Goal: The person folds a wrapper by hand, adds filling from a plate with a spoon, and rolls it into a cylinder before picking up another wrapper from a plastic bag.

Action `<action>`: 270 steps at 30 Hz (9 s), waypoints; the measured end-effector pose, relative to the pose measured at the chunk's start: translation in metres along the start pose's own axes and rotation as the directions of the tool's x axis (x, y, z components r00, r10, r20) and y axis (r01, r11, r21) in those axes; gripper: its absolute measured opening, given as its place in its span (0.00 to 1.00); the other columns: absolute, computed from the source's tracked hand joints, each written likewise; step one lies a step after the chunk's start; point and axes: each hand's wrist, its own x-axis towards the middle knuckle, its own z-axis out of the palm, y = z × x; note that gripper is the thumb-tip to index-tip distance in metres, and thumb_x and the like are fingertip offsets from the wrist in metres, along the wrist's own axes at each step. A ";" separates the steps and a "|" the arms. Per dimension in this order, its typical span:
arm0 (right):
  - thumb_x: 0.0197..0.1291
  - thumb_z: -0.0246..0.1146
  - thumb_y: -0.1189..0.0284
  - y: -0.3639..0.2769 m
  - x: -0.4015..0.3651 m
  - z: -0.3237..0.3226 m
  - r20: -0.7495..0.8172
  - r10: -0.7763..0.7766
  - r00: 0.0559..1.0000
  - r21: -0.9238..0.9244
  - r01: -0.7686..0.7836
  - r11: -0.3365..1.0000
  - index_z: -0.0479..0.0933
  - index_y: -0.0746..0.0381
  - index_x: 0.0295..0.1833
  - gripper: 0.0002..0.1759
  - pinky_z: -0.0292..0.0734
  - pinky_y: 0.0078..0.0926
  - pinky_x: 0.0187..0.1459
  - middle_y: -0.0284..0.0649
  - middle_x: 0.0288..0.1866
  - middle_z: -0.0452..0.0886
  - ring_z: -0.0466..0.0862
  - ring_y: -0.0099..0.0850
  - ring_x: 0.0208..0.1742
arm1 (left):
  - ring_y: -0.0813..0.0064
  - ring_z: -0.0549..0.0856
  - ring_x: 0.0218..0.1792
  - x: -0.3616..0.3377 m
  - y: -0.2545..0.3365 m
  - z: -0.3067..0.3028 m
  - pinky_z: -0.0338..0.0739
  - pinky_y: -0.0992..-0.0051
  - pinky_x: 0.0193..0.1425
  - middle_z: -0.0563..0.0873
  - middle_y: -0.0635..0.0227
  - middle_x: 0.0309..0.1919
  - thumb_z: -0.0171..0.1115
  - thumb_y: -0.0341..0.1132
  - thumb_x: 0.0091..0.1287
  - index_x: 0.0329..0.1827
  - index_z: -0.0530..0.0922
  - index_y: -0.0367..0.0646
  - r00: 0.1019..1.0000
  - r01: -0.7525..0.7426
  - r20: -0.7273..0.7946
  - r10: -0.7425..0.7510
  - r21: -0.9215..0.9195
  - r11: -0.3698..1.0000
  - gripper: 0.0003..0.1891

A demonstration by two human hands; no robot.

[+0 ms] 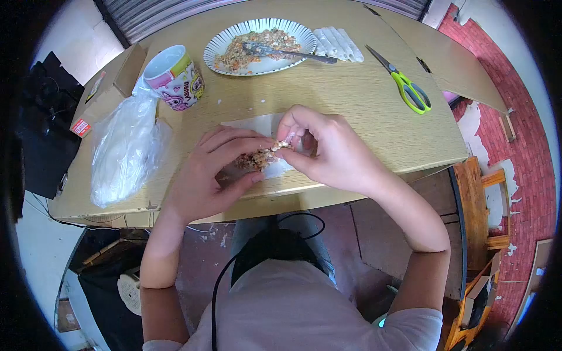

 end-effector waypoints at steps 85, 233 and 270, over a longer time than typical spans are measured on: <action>0.62 0.73 0.77 0.012 0.006 0.005 -0.136 -0.361 0.923 -0.082 0.352 0.932 0.84 0.63 0.50 0.11 0.80 0.34 0.53 0.41 0.46 0.87 0.86 0.38 0.49 | 0.64 0.69 0.81 0.077 -0.065 -0.158 0.63 0.66 0.84 0.71 0.59 0.81 0.52 0.56 0.82 0.82 0.69 0.42 0.962 0.271 0.225 -0.152 -0.843 0.464 0.34; 0.53 0.74 0.81 0.013 -0.005 0.013 -0.127 -0.384 0.915 -0.132 0.368 0.920 0.91 0.57 0.40 0.10 0.79 0.35 0.52 0.35 0.45 0.86 0.84 0.36 0.47 | 0.60 0.86 0.51 -0.024 -0.001 0.000 0.72 0.61 0.65 0.91 0.68 0.45 0.79 0.36 0.59 0.46 0.87 0.46 0.973 0.194 -0.145 -0.180 0.091 0.977 0.14; 0.56 0.77 0.74 0.001 -0.014 0.008 -0.102 -0.167 0.981 -0.079 0.159 0.984 0.86 0.62 0.46 0.13 0.81 0.31 0.43 0.39 0.42 0.84 0.84 0.34 0.40 | 0.67 0.84 0.54 -0.004 0.008 0.001 0.66 0.61 0.64 0.88 0.72 0.44 0.79 0.38 0.60 0.48 0.90 0.51 0.970 0.244 -0.042 -0.240 0.140 0.960 0.13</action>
